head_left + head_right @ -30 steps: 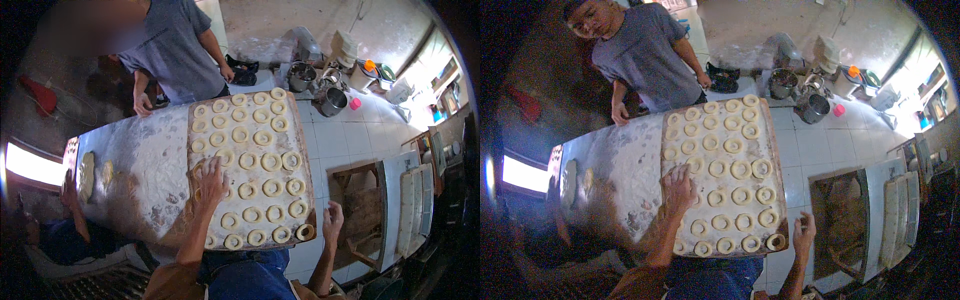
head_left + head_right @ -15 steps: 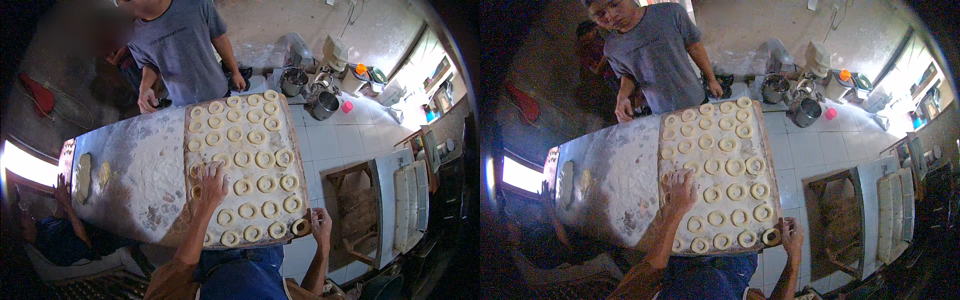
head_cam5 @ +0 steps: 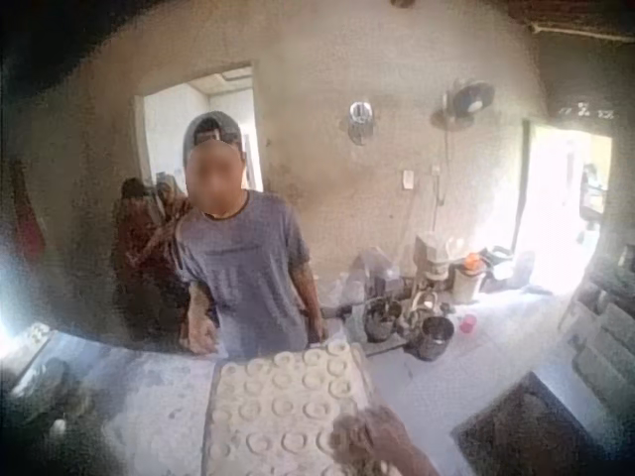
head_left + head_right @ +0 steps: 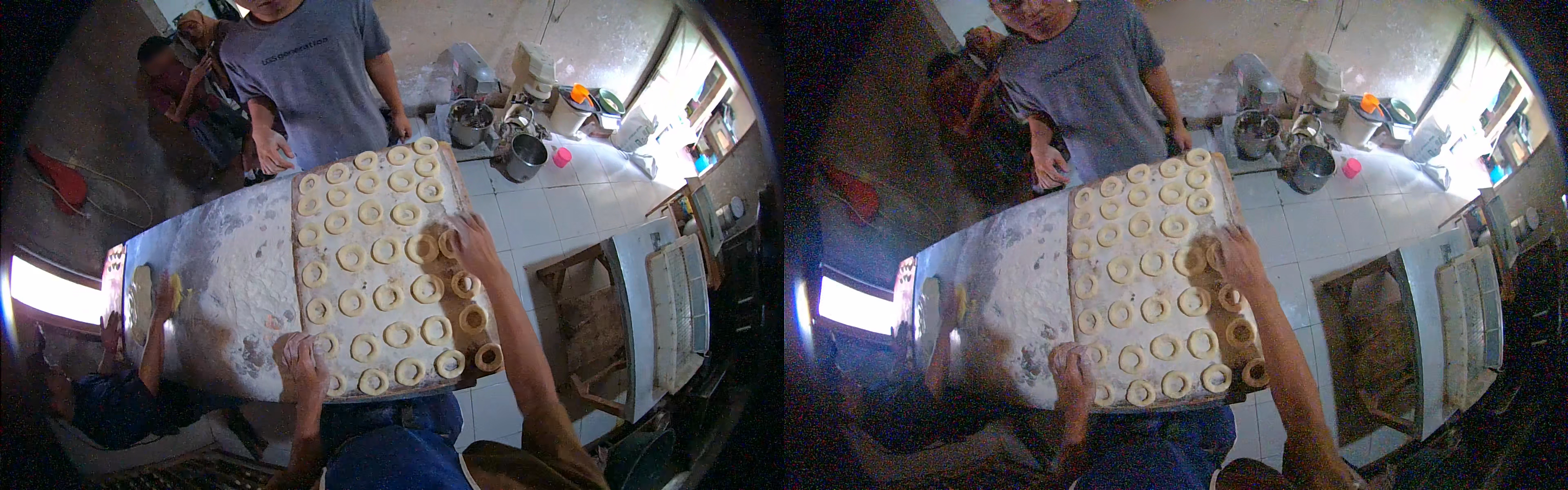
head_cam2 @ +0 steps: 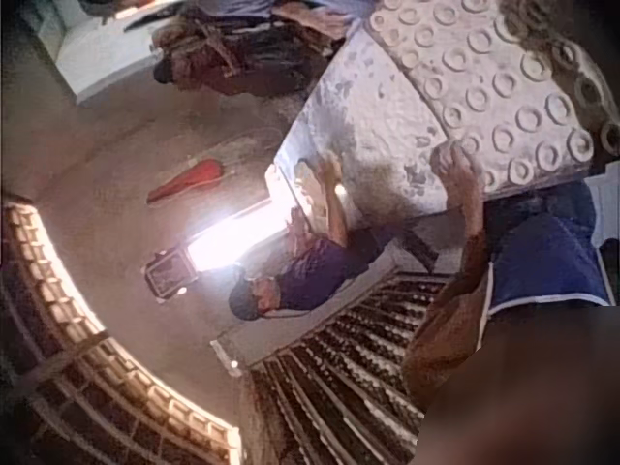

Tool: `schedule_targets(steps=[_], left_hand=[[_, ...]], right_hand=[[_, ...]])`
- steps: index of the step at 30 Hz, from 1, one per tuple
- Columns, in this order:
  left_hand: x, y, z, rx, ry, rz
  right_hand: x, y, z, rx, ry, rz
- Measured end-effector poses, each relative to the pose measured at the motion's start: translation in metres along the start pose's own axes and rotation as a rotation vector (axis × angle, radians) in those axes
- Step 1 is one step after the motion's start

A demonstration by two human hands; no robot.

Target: The person shapes small dough pieces into ring shapes by hand and places them on a wooden board. Another person assists by arranging the shaped dough. The finished trays are moved to a multi-tiered wooden rack.

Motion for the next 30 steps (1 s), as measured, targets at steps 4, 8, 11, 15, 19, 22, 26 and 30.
schedule_targets(steps=[4, 8, 11, 15, 19, 22, 26, 30], left_hand=[[-0.021, 0.003, -0.003, 0.020, -0.074, 0.041], [-0.032, 0.057, -0.057, -0.155, -0.210, 0.048], [-0.047, 0.090, -0.108, -0.238, -0.268, 0.072], [-0.043, 0.134, -0.169, -0.433, -0.332, 0.062], [-0.055, 0.118, -0.140, -0.304, -0.342, 0.118], [-0.074, 0.109, -0.146, -0.269, -0.370, 0.096], [-0.087, 0.123, -0.209, -0.516, -0.354, 0.083], [-0.085, 0.116, -0.226, -0.526, -0.332, 0.072]], right_hand=[[0.055, -0.023, 0.065, -0.036, 0.098, -0.326], [0.066, -0.032, 0.070, -0.066, 0.229, -0.325], [0.055, -0.024, 0.047, -0.057, 0.222, -0.231], [0.042, -0.011, 0.067, -0.089, 0.159, -0.245], [0.070, -0.056, 0.124, -0.132, 0.025, -0.353], [0.082, -0.063, 0.136, -0.177, 0.086, -0.467], [0.080, -0.042, 0.115, -0.177, 0.188, -0.439], [0.041, -0.052, 0.088, -0.215, -0.135, -0.303]])
Point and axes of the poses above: each hand's wrist, its own z-axis towards the middle knuckle, its own x-axis out of the palm, y = z × x, the point moved 8 cm from there along z, towards the middle knuckle, and after that the axes turned 3 degrees about y, right-handed, at the moved point
